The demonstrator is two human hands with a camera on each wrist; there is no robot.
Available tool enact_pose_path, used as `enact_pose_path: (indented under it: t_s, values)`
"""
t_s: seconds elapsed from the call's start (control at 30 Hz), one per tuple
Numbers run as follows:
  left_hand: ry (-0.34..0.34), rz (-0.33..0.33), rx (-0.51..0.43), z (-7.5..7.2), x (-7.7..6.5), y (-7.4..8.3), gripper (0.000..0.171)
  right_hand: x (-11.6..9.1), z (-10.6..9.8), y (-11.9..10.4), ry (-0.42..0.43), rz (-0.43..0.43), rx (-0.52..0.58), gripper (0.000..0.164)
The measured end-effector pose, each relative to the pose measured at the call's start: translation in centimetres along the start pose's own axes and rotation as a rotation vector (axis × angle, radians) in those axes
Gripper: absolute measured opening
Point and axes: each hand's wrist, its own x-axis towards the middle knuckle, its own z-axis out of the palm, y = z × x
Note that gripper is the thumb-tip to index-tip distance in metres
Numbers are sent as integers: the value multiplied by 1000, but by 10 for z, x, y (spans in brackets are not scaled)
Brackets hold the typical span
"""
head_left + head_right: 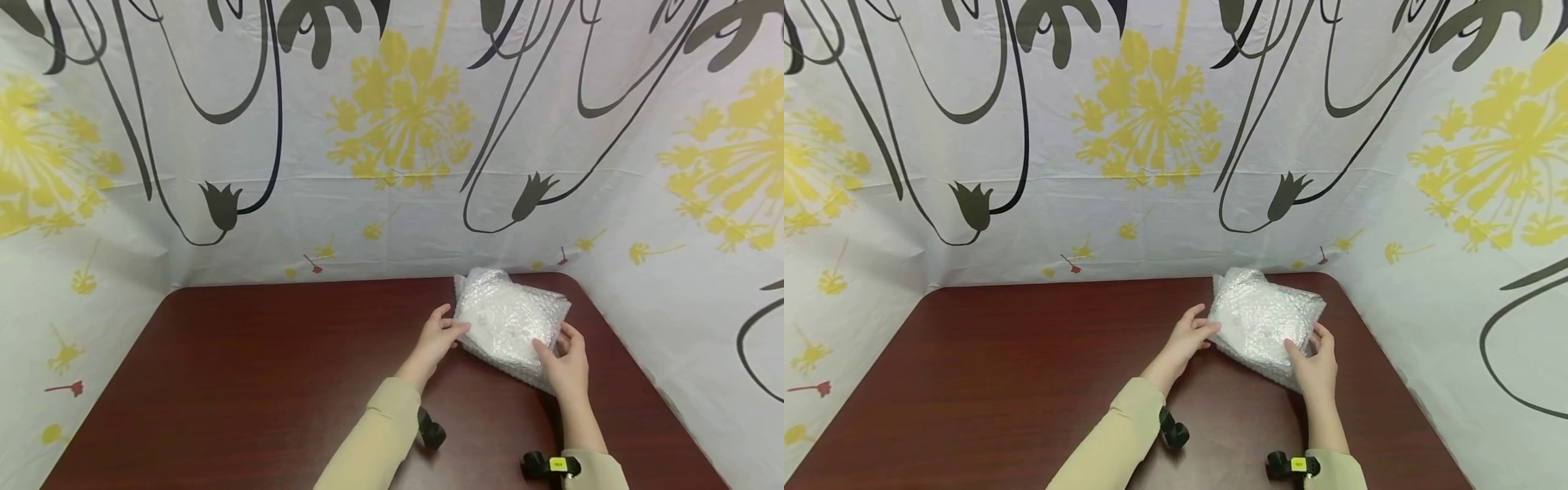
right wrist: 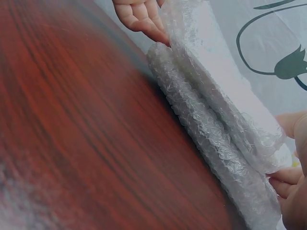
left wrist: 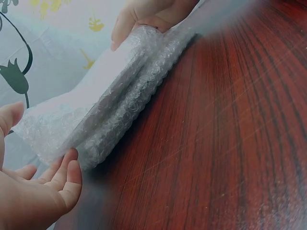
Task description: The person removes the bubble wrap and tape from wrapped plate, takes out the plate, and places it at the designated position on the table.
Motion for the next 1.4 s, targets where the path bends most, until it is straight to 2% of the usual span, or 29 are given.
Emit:
enact_pose_path:
  t_s: [0.17,0.63,0.97,1.27,1.4]
  values:
    - [-2,-2,-9,-1,-1,0,76,0,1,0,12,-11,25,75]
    - [16,-63,-107,1,0,-2,77,-3,2,-1,34,-43,25,73]
    - [4,-46,-143,-1,-4,3,73,-5,3,-8,31,-55,46,73]
    - [-3,-8,-173,-3,-5,2,56,-6,3,-15,30,-34,71,71]
    - [-8,2,-189,-5,-6,1,54,-7,2,-18,25,-28,86,72]
